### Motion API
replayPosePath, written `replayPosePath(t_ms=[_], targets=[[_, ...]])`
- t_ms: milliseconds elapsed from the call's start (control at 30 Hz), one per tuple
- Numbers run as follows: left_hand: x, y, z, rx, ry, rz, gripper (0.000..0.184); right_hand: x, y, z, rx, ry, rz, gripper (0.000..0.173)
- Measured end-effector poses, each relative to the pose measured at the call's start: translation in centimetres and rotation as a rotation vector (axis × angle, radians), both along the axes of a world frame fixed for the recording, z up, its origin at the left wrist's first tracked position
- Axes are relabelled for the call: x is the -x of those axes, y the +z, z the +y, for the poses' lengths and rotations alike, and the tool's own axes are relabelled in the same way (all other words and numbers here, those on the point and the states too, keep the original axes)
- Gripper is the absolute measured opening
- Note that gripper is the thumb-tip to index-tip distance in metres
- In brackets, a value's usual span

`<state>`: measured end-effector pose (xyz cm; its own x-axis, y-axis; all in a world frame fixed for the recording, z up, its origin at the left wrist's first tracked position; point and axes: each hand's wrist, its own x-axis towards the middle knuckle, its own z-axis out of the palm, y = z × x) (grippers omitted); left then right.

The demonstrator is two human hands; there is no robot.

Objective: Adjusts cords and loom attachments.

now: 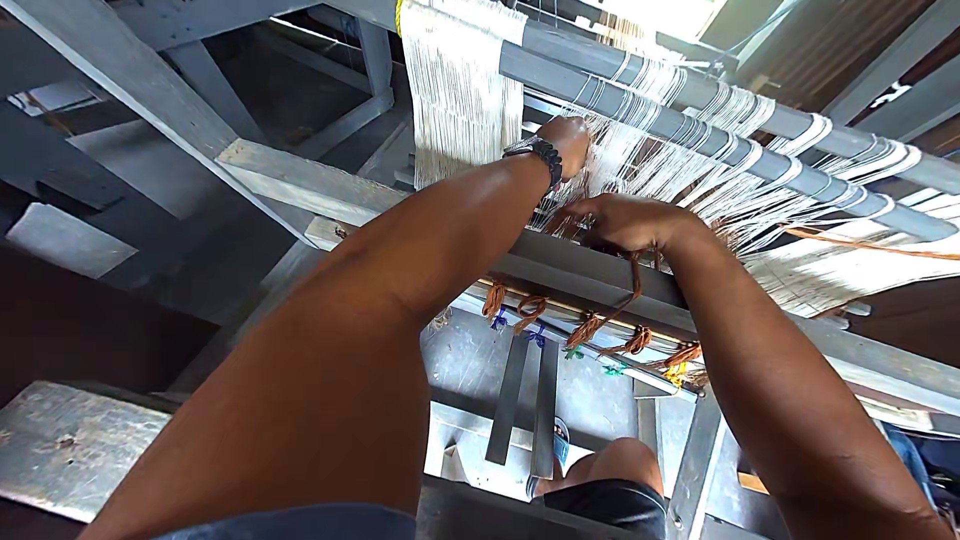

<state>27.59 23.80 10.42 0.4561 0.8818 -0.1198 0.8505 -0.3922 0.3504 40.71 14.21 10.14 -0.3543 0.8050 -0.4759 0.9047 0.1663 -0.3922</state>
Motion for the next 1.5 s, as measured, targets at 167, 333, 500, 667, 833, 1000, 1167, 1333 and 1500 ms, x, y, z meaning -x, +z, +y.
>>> replayPosePath(t_ms=[167,333,500,667,833,1000,1167,1333,1500], targets=[[0.5,0.1,-0.5,-0.019,-0.007,0.024,0.025,0.3,0.0,-0.5,0.031,-0.027,-0.016,0.061],[1.1,1.1,-2.7,-0.065,0.049,0.054,0.018,0.2,-0.2,-1.1,0.017,-0.027,-0.018,0.047],[1.6,1.7,-4.3,-0.091,0.087,0.103,0.026,0.8,0.4,-2.4,-0.002,-0.134,-0.034,0.050],[1.8,2.2,-5.2,-0.089,0.071,0.167,0.031,1.0,0.6,-3.2,-0.035,-0.205,0.015,0.061],[2.3,2.4,-5.5,-0.073,0.085,0.157,0.028,0.5,0.5,-3.2,-0.015,-0.145,-0.014,0.057],[2.9,2.0,-5.0,0.070,0.054,0.085,0.022,0.2,0.2,-3.0,0.028,-0.066,0.048,0.025],[4.0,2.6,-7.2,0.366,0.143,0.028,0.038,0.6,0.5,-3.5,0.071,-0.095,0.218,0.033],[3.5,3.3,-9.0,0.408,0.137,0.117,0.018,1.3,0.9,-4.6,0.081,-0.074,0.313,0.035],[4.3,4.4,-12.3,0.090,-0.005,0.469,0.021,0.8,1.0,-4.9,0.123,0.007,0.426,0.013]])
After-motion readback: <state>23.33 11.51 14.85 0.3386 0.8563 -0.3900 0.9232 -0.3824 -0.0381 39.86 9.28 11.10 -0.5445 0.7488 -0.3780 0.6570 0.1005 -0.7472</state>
